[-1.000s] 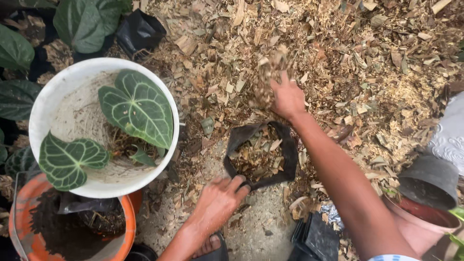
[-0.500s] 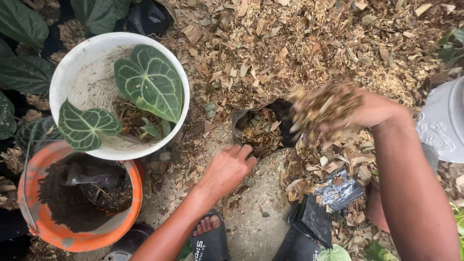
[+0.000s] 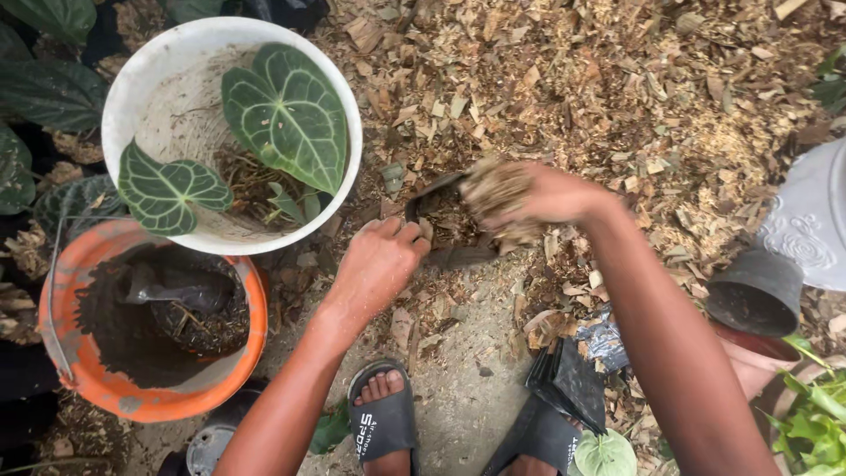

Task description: The person squats on the ground among potted plants and works a plant out of its black nursery pot. They open a black plastic pot liner, fill it with wood-chip mulch from the ground, place the plant's root ball into it, and press mulch around the base of the plant.

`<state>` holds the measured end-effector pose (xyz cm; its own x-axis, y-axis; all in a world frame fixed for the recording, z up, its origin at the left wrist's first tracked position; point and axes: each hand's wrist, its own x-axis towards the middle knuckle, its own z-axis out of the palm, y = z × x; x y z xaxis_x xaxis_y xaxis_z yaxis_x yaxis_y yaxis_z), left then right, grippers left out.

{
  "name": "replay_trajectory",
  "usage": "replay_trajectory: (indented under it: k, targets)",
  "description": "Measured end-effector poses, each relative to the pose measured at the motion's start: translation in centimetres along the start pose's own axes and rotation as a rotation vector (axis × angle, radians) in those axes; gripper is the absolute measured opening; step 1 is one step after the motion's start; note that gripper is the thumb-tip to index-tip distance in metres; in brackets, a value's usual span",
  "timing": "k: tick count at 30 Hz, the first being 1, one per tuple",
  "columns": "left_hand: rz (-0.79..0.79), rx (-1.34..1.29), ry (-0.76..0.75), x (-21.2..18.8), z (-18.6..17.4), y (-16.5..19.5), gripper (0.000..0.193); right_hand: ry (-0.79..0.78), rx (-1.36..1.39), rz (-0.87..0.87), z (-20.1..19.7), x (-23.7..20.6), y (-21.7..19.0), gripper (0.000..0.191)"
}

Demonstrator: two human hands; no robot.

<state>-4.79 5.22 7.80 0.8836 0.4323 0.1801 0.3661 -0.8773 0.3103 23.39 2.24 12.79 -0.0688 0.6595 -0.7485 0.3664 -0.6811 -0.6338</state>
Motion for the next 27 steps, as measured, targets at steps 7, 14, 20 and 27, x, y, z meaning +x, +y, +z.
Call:
replay_trajectory:
  k: [7,14,20,27]
  targets:
    - [0.056,0.028,-0.033,1.0,0.6,-0.2,0.01,0.722,-0.164,0.394,-7.7,-4.8,2.8,0.061]
    - [0.193,0.096,0.031,5.2,1.5,0.5,0.008,0.197,-0.492,-0.21,-4.7,-0.4,3.8,0.042]
    - [0.188,0.04,0.118,7.9,1.4,0.0,0.008,-0.084,-0.616,-0.04,0.6,10.3,6.5,0.035]
    - [-0.392,-0.495,0.396,1.2,8.2,1.6,0.015,-0.082,-0.491,-0.304,-0.9,13.8,8.3,0.058]
